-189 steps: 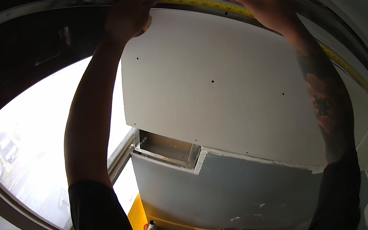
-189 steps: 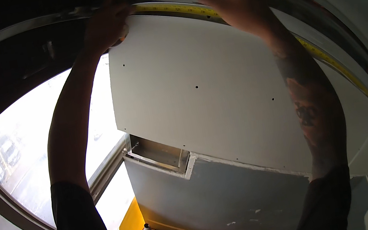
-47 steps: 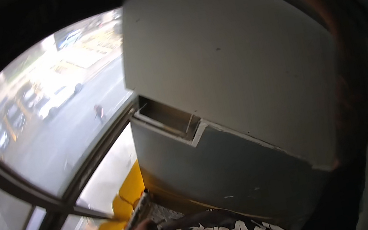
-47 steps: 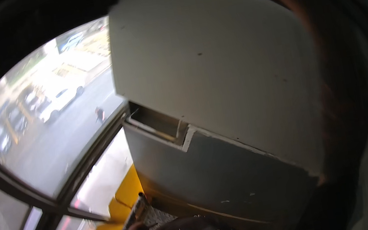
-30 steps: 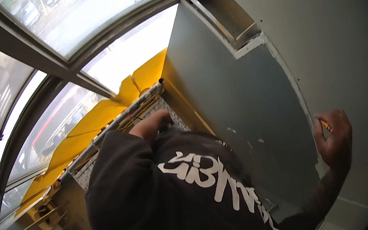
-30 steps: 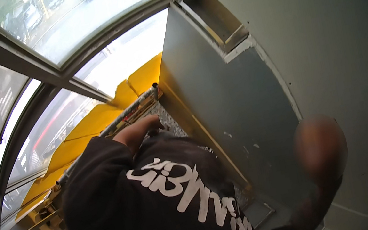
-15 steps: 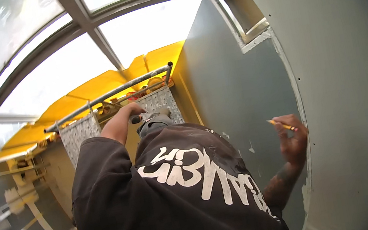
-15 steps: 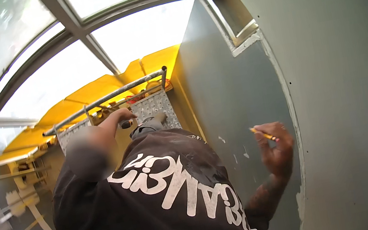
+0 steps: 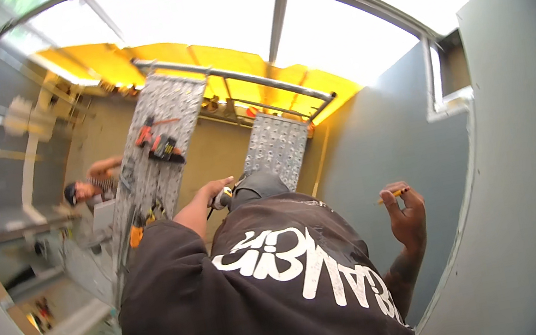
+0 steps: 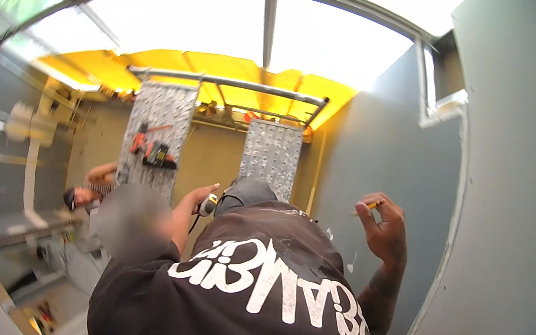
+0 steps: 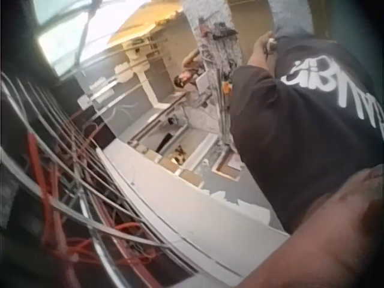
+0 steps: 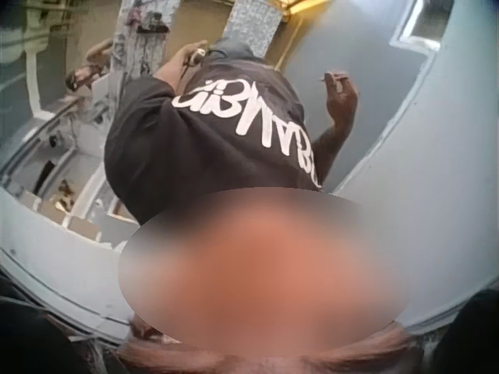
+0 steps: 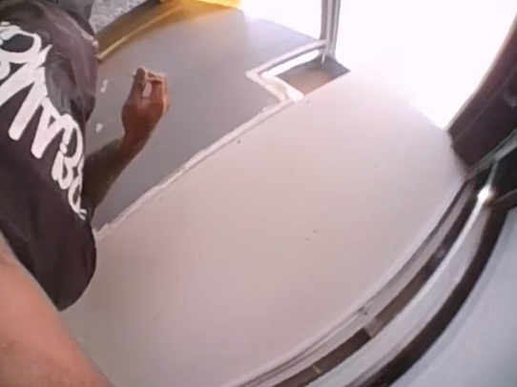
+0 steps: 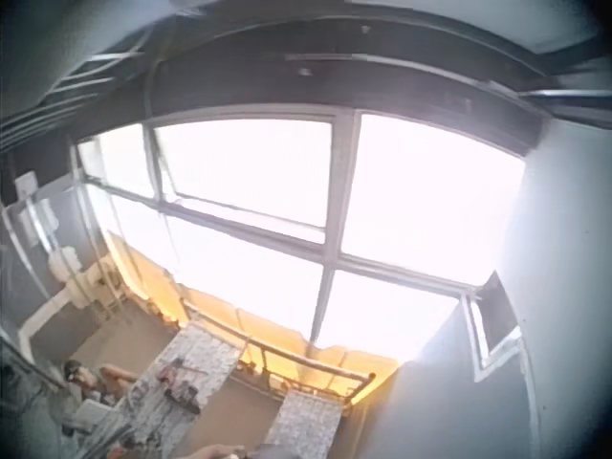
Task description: The person measures a metal track with a tape measure, marks it with a pencil, and then uses snips to cut a smaller section of metal stud while standing on a platform.
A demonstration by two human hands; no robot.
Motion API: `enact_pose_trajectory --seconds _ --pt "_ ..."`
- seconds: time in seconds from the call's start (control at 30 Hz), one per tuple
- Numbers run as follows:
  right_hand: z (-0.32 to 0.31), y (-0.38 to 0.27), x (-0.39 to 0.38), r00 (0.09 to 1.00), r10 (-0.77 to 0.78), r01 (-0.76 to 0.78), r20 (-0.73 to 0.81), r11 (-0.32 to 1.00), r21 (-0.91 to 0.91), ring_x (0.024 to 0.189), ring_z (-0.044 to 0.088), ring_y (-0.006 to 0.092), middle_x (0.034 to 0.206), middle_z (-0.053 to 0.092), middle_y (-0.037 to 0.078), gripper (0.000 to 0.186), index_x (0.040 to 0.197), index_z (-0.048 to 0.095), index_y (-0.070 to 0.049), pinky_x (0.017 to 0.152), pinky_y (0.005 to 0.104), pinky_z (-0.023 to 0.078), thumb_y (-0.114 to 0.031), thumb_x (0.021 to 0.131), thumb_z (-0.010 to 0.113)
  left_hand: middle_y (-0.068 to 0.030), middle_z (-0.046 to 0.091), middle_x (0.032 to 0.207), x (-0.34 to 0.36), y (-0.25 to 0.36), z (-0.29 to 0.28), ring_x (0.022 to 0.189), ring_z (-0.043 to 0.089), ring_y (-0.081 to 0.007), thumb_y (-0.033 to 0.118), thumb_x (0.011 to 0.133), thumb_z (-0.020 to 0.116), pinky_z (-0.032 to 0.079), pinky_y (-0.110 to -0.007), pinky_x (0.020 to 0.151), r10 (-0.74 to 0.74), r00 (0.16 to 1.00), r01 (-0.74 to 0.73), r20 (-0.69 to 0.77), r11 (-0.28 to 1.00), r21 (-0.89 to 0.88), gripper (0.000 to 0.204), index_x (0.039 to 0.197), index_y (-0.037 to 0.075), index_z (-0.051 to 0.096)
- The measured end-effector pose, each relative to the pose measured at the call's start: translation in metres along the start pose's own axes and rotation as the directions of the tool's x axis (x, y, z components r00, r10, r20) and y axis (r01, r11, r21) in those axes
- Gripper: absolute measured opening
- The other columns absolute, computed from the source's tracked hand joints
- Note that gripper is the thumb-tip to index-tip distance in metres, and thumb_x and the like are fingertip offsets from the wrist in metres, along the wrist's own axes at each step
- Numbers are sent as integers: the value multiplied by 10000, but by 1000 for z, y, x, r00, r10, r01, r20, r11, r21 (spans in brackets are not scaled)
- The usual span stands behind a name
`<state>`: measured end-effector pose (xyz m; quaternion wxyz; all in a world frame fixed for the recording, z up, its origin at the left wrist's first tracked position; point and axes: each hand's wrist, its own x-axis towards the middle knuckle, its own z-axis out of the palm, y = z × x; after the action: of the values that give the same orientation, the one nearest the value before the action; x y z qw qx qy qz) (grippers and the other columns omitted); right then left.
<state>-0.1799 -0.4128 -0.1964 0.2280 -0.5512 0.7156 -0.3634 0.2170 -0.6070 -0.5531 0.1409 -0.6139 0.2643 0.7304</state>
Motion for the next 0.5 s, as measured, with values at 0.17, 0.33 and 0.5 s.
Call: enact_pose_trajectory --seconds 0.17,0.33,0.5 --pt "35 -14 4 984 15 -13 177 1000 -12 776 640 165 833 686 95 196 927 654 20 748 305 508 -134 1009 566 -26 637 697 27 -94 -14 549 577 -179 572 897 604 468 -373 504 47 998 -40 33 979 -202 431 774 159 622" --pt "104 -58 3 949 -10 -23 314 995 102 804 693 191 864 712 124 171 1066 653 24 762 318 542 -31 969 523 -39 642 711 14 -180 -13 552 587 -178 486 910 607 470 -371 490 126 988 -144 -87 954 -262 351 796 154 625" --pt "196 -103 -19 808 -205 177 553 979 104 779 691 218 905 716 128 231 1081 662 0 760 324 543 28 907 513 -54 647 778 -36 -265 -25 634 598 -164 448 890 649 476 -365 560 133 987 -160 -89 770 -618 320 882 127 651"
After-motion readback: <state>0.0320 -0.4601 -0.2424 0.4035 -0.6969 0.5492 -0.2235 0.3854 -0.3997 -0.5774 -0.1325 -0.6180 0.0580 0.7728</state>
